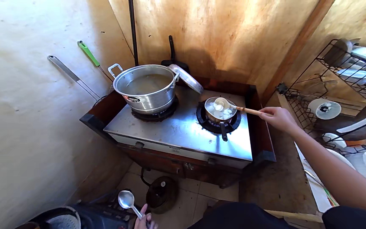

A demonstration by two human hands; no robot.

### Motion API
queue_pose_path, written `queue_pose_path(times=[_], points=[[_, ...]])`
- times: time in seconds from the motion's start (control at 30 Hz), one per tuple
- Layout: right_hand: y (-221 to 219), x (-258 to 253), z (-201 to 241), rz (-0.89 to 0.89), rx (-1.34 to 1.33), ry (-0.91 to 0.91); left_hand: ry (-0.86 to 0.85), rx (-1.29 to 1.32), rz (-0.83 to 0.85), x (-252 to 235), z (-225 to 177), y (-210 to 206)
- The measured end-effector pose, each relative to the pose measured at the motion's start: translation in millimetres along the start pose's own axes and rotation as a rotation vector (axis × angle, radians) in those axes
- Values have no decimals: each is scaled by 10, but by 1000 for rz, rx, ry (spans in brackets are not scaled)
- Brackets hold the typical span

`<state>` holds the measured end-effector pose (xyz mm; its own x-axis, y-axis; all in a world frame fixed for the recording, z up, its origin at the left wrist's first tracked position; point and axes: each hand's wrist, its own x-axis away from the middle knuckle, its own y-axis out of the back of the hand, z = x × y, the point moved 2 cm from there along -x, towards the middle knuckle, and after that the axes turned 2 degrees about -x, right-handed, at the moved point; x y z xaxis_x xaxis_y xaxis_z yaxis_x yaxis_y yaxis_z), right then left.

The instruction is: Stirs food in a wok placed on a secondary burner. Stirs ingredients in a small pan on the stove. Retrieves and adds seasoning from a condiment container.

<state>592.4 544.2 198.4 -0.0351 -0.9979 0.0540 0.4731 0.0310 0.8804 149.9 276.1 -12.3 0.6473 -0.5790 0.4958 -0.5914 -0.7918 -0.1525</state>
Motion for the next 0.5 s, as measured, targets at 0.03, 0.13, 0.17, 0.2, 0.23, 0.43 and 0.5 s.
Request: queue_pose_path(times=[0.03,0.13,0.17,0.2,0.23,0.43,0.5], points=[[-8,65,61,-38,69,36,0,2,7,-14,-13,29],[-130,252,146,-198,255,203,-5,-2,16,-54,-76,159],[-202,300,135,-280,301,282,-8,-3,9,-61,-112,213],[-268,341,118,-345,336,344,-14,1,1,-66,-150,277],[-321,383,111,-380,363,378,-16,4,-3,-71,-194,351],[-490,688,283,-376,441,312,-39,79,-59,-137,-449,961],[-504,769,390,-343,432,249,-43,114,-107,-145,-557,1180]])
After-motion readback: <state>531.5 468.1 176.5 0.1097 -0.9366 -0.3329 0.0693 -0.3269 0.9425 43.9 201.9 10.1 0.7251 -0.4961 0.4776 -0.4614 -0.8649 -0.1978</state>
